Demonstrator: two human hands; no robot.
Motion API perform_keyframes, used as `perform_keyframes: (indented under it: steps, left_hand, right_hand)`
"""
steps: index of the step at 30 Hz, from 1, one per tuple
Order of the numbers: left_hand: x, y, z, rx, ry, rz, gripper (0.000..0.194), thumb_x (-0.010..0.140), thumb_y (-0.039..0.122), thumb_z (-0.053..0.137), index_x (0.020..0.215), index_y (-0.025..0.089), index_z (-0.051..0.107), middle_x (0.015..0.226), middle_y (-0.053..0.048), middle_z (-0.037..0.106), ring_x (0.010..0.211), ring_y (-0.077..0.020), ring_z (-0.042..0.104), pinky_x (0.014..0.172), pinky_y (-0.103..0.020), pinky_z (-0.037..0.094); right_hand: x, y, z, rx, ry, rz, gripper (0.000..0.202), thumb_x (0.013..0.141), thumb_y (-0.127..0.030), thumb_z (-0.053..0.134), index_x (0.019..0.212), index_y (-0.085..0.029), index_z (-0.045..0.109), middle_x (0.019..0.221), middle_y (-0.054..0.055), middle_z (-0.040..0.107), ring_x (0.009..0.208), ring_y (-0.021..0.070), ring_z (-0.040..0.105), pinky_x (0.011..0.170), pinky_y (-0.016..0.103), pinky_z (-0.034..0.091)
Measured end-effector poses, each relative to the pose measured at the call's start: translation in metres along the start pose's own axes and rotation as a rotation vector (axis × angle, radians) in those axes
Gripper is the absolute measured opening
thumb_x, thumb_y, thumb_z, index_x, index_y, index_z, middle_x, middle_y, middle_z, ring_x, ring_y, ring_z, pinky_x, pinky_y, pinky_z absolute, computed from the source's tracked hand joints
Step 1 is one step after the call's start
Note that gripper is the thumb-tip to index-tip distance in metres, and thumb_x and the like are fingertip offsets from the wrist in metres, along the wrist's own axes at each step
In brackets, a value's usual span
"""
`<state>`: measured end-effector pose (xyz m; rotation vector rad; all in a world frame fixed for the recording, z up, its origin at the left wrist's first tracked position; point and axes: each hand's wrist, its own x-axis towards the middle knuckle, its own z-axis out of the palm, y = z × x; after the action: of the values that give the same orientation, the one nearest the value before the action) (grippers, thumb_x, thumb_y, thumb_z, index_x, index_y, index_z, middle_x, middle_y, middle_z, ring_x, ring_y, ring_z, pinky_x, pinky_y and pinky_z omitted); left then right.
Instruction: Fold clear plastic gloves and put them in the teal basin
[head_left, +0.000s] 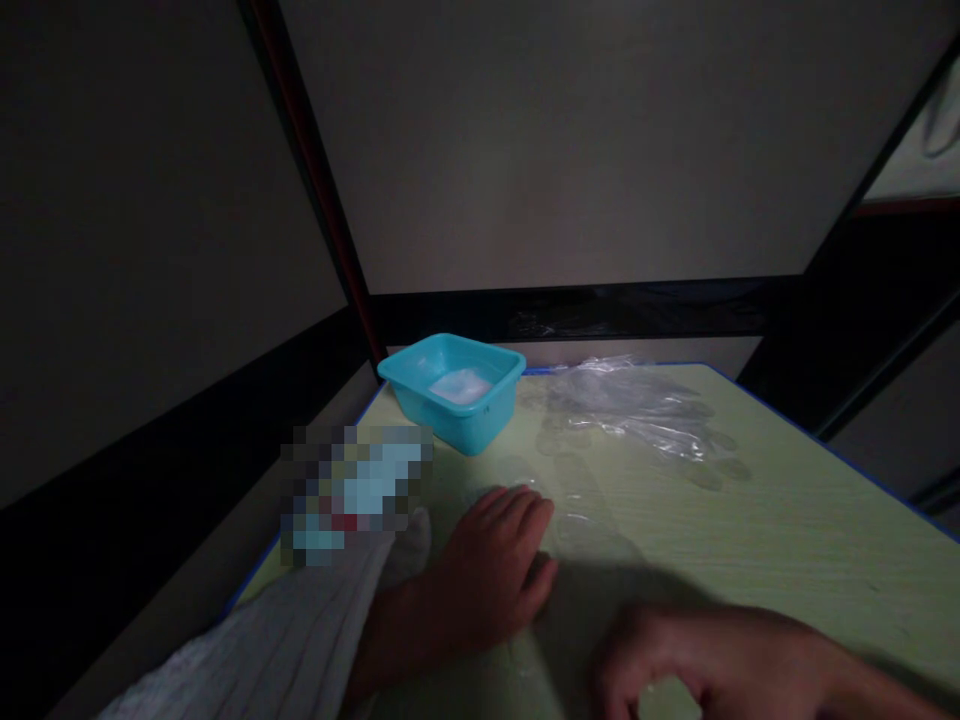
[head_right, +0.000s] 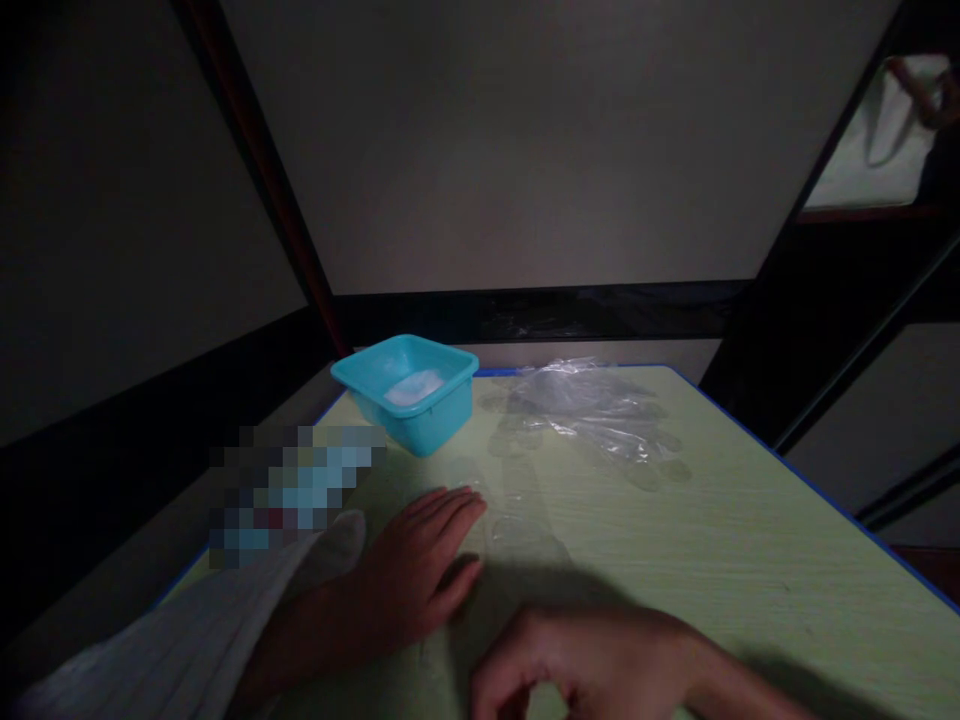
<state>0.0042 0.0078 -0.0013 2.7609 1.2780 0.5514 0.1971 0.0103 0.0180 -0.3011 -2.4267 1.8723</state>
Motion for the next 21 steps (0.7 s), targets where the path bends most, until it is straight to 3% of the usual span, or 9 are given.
perform_keyframes:
  steps: [1,3,5,7,10,14,16,18,21]
  left_hand:
    - [0.0,0.0,0.0,0.011,0.013,-0.006,0.034,0.079,0.02,0.046,0.112,0.012,0.048,0.116,-0.014,0.057,0.111,-0.0274,0.05,0.096,-0.045,0.041]
    - [-0.001,-0.001,0.0,0.043,0.031,-0.021,0.039,0.079,0.022,0.047,0.116,0.01,0.046,0.119,-0.016,0.056,0.112,-0.0293,0.05,0.096,-0.048,0.041]
    - [-0.002,-0.002,0.001,0.081,0.048,-0.03,0.043,0.079,0.023,0.047,0.119,0.008,0.045,0.119,-0.018,0.056,0.111,-0.0308,0.051,0.094,-0.049,0.041]
    - [-0.004,-0.004,0.003,0.107,0.053,-0.032,0.043,0.08,0.023,0.047,0.121,0.009,0.044,0.118,-0.018,0.057,0.11,-0.031,0.052,0.094,-0.05,0.041]
    - [-0.004,-0.007,0.005,0.096,0.048,-0.029,0.044,0.081,0.022,0.046,0.122,0.009,0.041,0.121,-0.018,0.056,0.114,-0.03,0.05,0.098,-0.052,0.037]
    - [-0.004,-0.002,-0.005,-0.037,0.055,0.134,0.044,0.081,0.021,0.046,0.123,0.008,0.04,0.128,-0.019,0.051,0.123,-0.0271,0.042,0.104,-0.048,0.031]
    - [-0.005,0.003,-0.011,-0.146,-0.023,0.312,0.041,0.083,0.022,0.045,0.122,0.01,0.042,0.127,-0.016,0.053,0.123,-0.0225,0.043,0.106,-0.04,0.03]
    - [-0.007,0.008,-0.016,-0.241,-0.173,0.467,0.041,0.085,0.026,0.045,0.123,0.012,0.044,0.125,-0.013,0.056,0.123,-0.0199,0.044,0.108,-0.034,0.027]
    - [-0.01,0.012,-0.018,-0.348,-0.316,0.565,0.038,0.09,0.028,0.04,0.125,0.014,0.045,0.123,-0.01,0.059,0.125,-0.0166,0.042,0.111,-0.033,0.02]
  right_hand:
    - [-0.003,-0.003,-0.007,-0.025,0.103,0.029,0.019,0.08,-0.033,0.053,0.073,-0.016,0.056,0.071,0.003,0.058,0.067,0.013,0.056,0.063,0.024,0.047]
    - [-0.01,-0.008,-0.023,-0.245,0.44,0.061,0.025,0.088,-0.034,0.044,0.09,-0.016,0.06,0.086,0.006,0.064,0.081,0.0159,0.06,0.073,0.029,0.049]
    - [-0.018,-0.005,-0.04,-0.483,0.575,0.12,0.031,0.092,-0.035,0.039,0.109,-0.019,0.057,0.108,0.009,0.063,0.099,0.0196,0.058,0.087,0.037,0.045]
    - [-0.023,0.002,-0.051,-0.657,0.583,0.184,0.038,0.093,-0.037,0.035,0.121,-0.018,0.051,0.124,0.011,0.056,0.113,0.023,0.052,0.097,0.042,0.04]
    - [-0.025,0.011,-0.057,-0.882,0.493,0.25,0.041,0.094,-0.034,0.033,0.127,-0.016,0.048,0.131,0.011,0.052,0.121,0.0258,0.046,0.103,0.047,0.032]
    - [-0.023,0.011,-0.056,-1.021,0.46,0.265,0.039,0.095,-0.026,0.029,0.125,-0.012,0.05,0.126,0.013,0.056,0.113,0.0243,0.052,0.097,0.043,0.041]
    - [-0.025,0.009,-0.056,-1.053,0.464,0.255,0.038,0.095,-0.025,0.028,0.12,-0.012,0.053,0.118,0.013,0.06,0.105,0.0234,0.057,0.091,0.041,0.045]
    - [-0.028,0.008,-0.057,-1.068,0.476,0.246,0.035,0.095,-0.026,0.03,0.115,-0.015,0.056,0.109,0.012,0.064,0.097,0.0225,0.06,0.085,0.039,0.048]
    - [-0.033,0.008,-0.06,-1.094,0.526,0.239,0.032,0.093,-0.027,0.034,0.105,-0.017,0.062,0.093,0.01,0.068,0.087,0.0229,0.062,0.08,0.042,0.048]
